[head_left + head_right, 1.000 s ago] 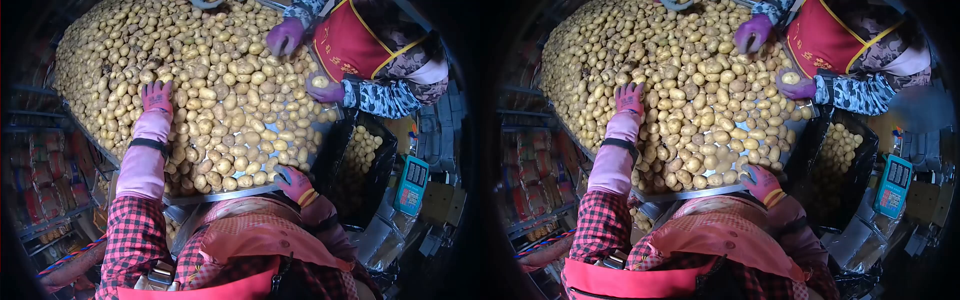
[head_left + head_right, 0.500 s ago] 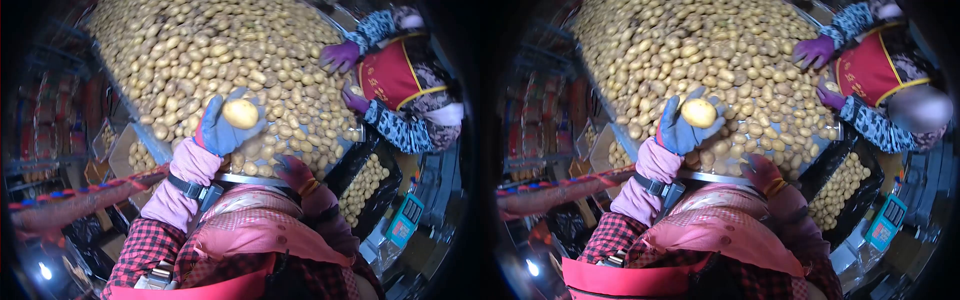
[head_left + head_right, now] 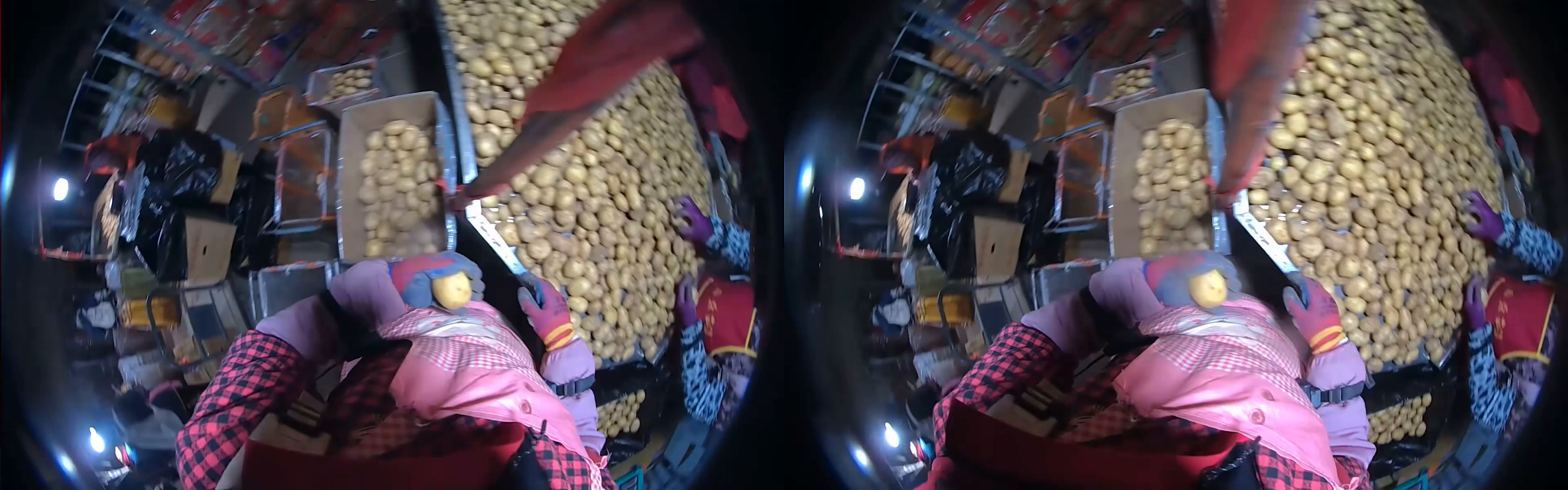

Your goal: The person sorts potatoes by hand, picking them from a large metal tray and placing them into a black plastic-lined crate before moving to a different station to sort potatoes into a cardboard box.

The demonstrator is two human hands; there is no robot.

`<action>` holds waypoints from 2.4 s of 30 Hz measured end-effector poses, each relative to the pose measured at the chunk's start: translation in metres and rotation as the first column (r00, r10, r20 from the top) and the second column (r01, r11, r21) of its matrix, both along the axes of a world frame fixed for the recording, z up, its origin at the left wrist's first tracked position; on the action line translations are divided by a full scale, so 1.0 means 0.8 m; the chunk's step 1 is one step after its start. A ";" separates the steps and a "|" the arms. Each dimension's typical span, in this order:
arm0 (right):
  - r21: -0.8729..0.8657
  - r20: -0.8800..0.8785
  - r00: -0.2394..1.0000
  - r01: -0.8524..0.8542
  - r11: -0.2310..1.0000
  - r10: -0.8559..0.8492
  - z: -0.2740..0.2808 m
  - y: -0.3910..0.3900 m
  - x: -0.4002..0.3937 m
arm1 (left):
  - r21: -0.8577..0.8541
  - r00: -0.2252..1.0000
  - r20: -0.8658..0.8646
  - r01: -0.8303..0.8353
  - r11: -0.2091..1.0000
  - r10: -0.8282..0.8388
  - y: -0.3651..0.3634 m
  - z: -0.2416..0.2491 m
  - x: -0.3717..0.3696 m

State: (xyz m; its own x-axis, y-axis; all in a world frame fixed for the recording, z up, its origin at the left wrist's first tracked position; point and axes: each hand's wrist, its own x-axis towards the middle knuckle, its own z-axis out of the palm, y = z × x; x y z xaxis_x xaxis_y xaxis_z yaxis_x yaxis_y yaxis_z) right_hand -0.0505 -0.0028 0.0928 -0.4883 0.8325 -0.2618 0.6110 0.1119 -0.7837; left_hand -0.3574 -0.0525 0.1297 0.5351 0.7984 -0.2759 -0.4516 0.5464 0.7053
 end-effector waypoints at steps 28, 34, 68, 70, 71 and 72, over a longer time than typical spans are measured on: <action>-0.043 0.223 0.846 0.506 0.862 -0.485 0.002 -0.128 0.099 | 0.194 0.952 -0.265 0.210 0.958 -0.155 0.123 -0.033 0.105; -0.081 0.290 0.769 0.613 0.786 -0.570 0.014 -0.112 0.136 | 0.822 0.477 -0.570 0.323 0.469 0.669 0.198 -0.092 0.149; -0.073 -0.167 0.793 0.583 0.809 -0.586 -0.058 0.174 0.218 | 0.626 0.011 -0.661 0.560 0.544 0.750 0.218 -0.123 0.116; 0.211 0.259 0.833 0.445 0.870 -0.489 -0.048 0.189 0.185 | 0.614 0.002 -0.670 0.563 0.553 0.742 0.217 -0.122 0.116; 0.153 0.382 0.823 0.391 0.907 -0.420 -0.034 0.200 0.170 | 0.613 -0.002 -0.670 0.563 0.554 0.743 0.215 -0.123 0.116; 0.087 0.494 0.801 0.343 0.935 -0.339 -0.024 0.215 0.158 | 0.611 -0.005 -0.669 0.565 0.555 0.743 0.214 -0.124 0.115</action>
